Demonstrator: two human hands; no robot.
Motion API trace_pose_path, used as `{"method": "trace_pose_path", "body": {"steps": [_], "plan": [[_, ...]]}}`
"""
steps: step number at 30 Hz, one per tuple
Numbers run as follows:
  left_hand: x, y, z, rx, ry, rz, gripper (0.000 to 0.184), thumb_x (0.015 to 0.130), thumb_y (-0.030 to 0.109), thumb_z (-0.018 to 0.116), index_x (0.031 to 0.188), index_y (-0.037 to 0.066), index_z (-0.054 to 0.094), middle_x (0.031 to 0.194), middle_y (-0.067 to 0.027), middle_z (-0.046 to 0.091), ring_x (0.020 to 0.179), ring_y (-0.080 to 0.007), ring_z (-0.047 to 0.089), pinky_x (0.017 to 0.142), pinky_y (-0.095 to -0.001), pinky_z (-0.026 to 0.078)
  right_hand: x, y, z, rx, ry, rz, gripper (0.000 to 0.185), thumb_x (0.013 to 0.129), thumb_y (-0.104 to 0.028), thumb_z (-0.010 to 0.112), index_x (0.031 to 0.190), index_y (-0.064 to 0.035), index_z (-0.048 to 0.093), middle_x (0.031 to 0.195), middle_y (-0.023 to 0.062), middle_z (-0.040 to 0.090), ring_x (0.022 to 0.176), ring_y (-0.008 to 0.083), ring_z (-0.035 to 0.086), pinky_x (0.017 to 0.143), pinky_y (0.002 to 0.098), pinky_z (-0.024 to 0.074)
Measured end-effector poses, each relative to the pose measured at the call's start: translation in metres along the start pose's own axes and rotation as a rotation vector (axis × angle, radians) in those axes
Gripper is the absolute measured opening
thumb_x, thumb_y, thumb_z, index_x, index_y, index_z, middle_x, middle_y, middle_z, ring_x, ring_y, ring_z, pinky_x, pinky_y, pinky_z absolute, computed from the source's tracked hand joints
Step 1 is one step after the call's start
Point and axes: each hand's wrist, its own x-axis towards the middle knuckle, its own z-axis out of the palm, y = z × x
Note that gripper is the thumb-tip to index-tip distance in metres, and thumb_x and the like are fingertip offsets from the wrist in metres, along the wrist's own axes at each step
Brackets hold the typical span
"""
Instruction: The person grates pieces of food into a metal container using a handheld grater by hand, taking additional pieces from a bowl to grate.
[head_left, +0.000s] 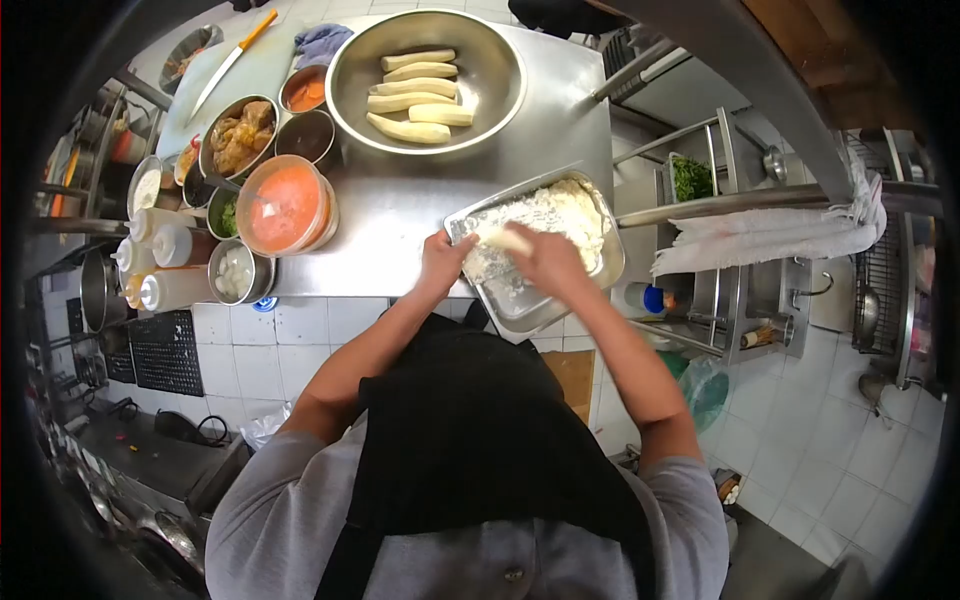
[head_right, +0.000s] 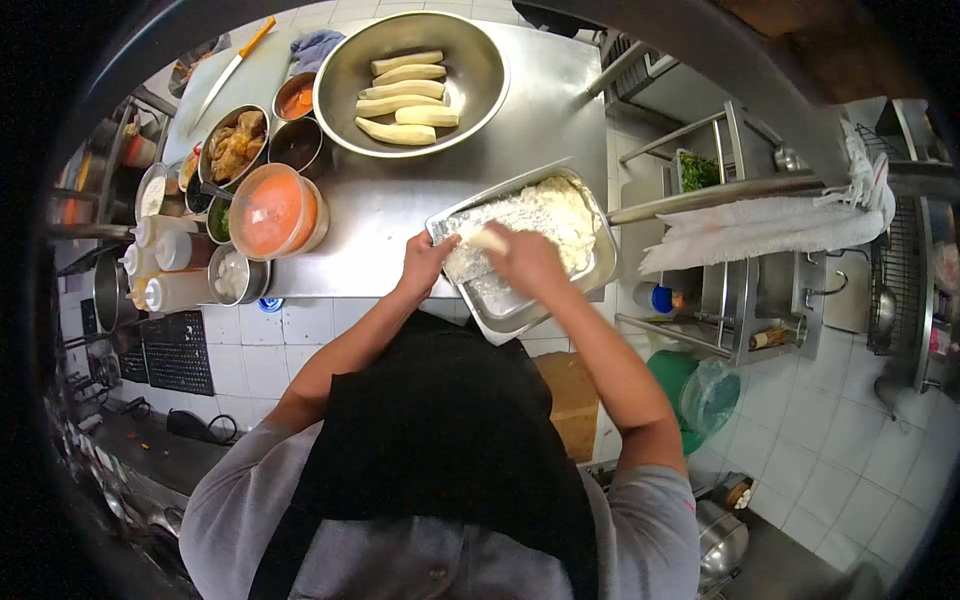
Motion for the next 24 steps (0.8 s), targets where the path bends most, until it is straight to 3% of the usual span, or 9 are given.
{"method": "trace_pose_path", "body": {"steps": [3,5,9,13,15,17,18,19,24], "plan": [[0.0,0.0,0.002,-0.038,-0.009,-0.028,0.021,0.091,0.01,0.068,0.105,-0.006,0.066,0.093,-0.0092,0.071,0.077,-0.012,0.066,0.067,-0.0279,0.054,0.02,0.079,-0.01,-0.041,0.122,0.248,0.05,0.088,-0.036,0.066,0.135,-0.0194,0.058,0.084,0.0203,0.07,0.081,0.0378,0.069,0.077,0.0478,0.0548],[0.001,0.002,0.003,-0.041,-0.016,-0.014,0.021,0.091,0.01,0.068,0.106,-0.006,0.066,0.093,-0.0092,0.071,0.077,-0.012,0.066,0.067,-0.0278,0.054,0.026,0.096,-0.008,0.001,0.147,0.222,0.05,0.09,-0.036,0.065,0.137,-0.0213,0.057,0.086,0.0203,0.07,0.082,0.0373,0.069,0.077,0.0478,0.0549],[0.0,0.002,0.002,-0.06,0.001,0.036,0.02,0.091,0.009,0.068,0.105,-0.005,0.066,0.093,-0.0088,0.071,0.076,-0.0117,0.066,0.066,-0.027,0.054,0.0,-0.013,0.003,-0.14,-0.023,-0.025,0.052,0.089,-0.04,0.063,0.137,-0.0214,0.057,0.081,0.0198,0.069,0.081,0.0389,0.068,0.078,0.0482,0.054],[0.0,0.001,0.002,-0.061,-0.012,-0.012,0.02,0.091,0.009,0.068,0.105,-0.005,0.066,0.093,-0.0086,0.072,0.077,-0.0118,0.066,0.067,-0.0274,0.054,0.013,0.058,-0.019,-0.079,0.027,0.279,0.054,0.09,-0.041,0.063,0.138,-0.0169,0.056,0.08,0.0192,0.07,0.078,0.0347,0.07,0.074,0.0462,0.0552],[0.002,-0.005,0.001,-0.052,-0.022,-0.009,0.02,0.091,0.009,0.068,0.106,-0.005,0.066,0.093,-0.0086,0.072,0.077,-0.0118,0.066,0.068,-0.0275,0.054,0.015,0.088,-0.015,-0.05,0.108,0.244,0.056,0.089,-0.042,0.064,0.137,-0.0133,0.056,0.078,0.0187,0.07,0.077,0.0357,0.07,0.073,0.0467,0.0553],[0.009,-0.011,0.002,-0.031,0.008,-0.01,0.021,0.091,0.009,0.069,0.105,-0.005,0.066,0.093,-0.0084,0.071,0.077,-0.0118,0.066,0.067,-0.0273,0.054,0.009,0.042,-0.003,-0.147,0.075,0.128,0.057,0.088,-0.041,0.066,0.136,-0.0128,0.057,0.079,0.0194,0.07,0.077,0.0372,0.07,0.075,0.047,0.0552],[0.011,-0.014,0.001,-0.069,-0.009,-0.006,0.021,0.09,0.009,0.069,0.105,-0.005,0.066,0.093,-0.0085,0.071,0.077,-0.0118,0.065,0.067,-0.0274,0.053,0.008,0.031,0.015,-0.12,-0.088,0.189,0.054,0.088,-0.039,0.066,0.136,-0.0162,0.057,0.081,0.0203,0.07,0.08,0.0386,0.069,0.075,0.0476,0.0548],[0.009,-0.008,0.001,-0.066,-0.007,-0.007,0.021,0.09,0.009,0.069,0.105,-0.005,0.066,0.093,-0.0085,0.071,0.077,-0.0118,0.065,0.067,-0.0274,0.053,-0.011,-0.008,0.002,-0.152,-0.049,-0.056,0.053,0.088,-0.038,0.065,0.136,-0.0187,0.056,0.081,0.0199,0.07,0.081,0.0385,0.069,0.076,0.048,0.0545],[-0.001,-0.001,0.0,0.007,-0.015,-0.059,0.02,0.091,0.008,0.067,0.106,-0.005,0.066,0.094,-0.0087,0.071,0.077,-0.0116,0.065,0.068,-0.0276,0.054,-0.002,0.06,-0.014,-0.044,0.045,0.252,0.05,0.089,-0.038,0.065,0.135,-0.0184,0.058,0.083,0.0213,0.07,0.08,0.0366,0.069,0.075,0.0459,0.0547]]}}
